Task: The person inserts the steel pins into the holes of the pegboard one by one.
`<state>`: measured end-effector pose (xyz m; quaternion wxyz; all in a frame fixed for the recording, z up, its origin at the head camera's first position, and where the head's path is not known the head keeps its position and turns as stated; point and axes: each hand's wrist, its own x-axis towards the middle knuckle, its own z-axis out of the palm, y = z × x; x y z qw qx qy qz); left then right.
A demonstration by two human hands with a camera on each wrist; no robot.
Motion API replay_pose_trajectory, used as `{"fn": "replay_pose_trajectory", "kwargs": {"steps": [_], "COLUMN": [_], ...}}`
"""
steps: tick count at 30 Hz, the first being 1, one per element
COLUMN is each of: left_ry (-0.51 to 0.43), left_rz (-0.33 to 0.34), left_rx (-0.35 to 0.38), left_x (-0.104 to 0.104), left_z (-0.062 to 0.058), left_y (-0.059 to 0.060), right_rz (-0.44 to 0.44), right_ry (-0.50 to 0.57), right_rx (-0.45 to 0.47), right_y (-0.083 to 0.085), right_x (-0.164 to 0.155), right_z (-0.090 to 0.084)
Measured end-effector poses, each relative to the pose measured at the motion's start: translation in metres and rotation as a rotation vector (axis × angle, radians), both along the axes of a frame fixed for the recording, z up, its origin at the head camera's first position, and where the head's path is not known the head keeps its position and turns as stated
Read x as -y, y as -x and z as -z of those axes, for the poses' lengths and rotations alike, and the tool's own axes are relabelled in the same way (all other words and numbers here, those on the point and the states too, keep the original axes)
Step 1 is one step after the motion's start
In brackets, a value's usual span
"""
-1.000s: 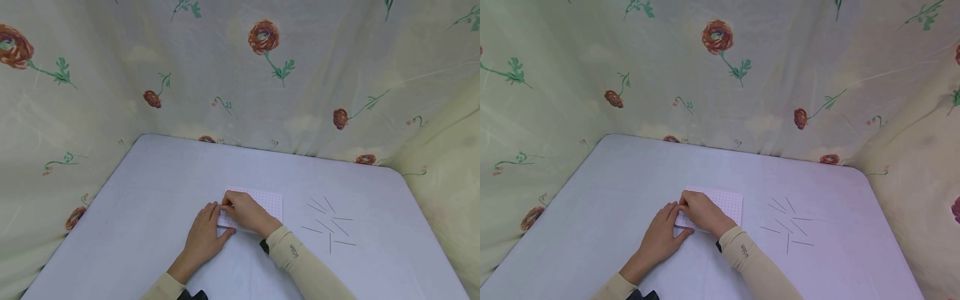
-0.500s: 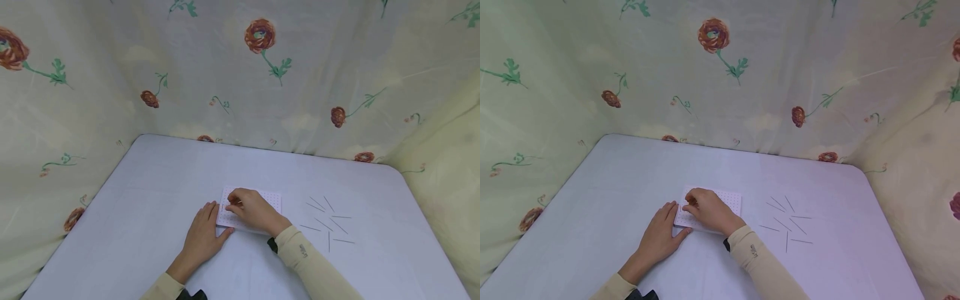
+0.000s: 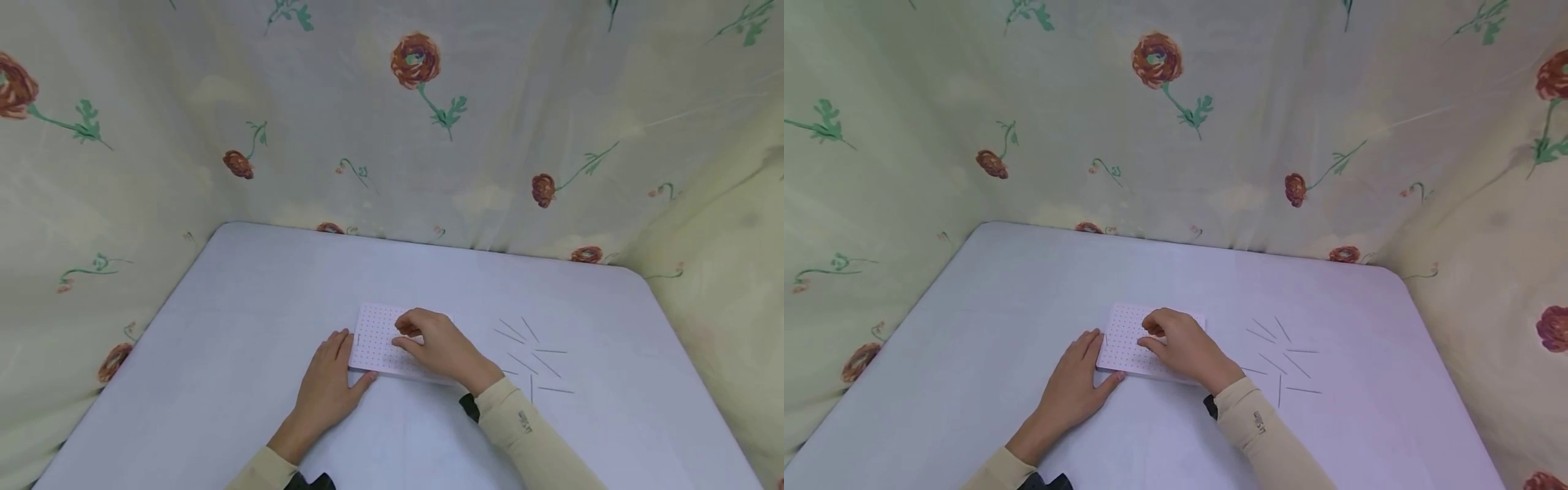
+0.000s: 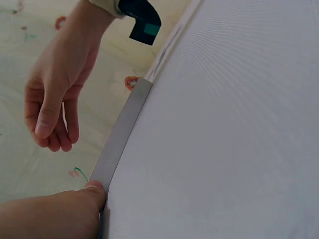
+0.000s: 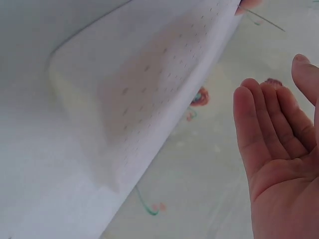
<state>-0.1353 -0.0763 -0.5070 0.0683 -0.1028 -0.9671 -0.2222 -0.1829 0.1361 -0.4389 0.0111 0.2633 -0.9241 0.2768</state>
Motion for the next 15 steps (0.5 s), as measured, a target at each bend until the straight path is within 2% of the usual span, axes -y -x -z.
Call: {"fn": "replay_pose_trajectory", "kwargs": {"steps": [10,15], "left_ry": [0.008,0.009], "left_rz": [-0.008,-0.008], "left_rx": [0.001,-0.016], "left_x": [-0.001,-0.001], "left_z": [0.009,0.009], "left_y": [0.001,0.001], "right_rz": [0.089,0.147], "right_ry": [0.005,-0.014], "right_rx": [-0.054,-0.097], "right_y": [-0.019,-0.029], "right_x": [-0.050,-0.072], "right_z": [0.000,-0.005]}}
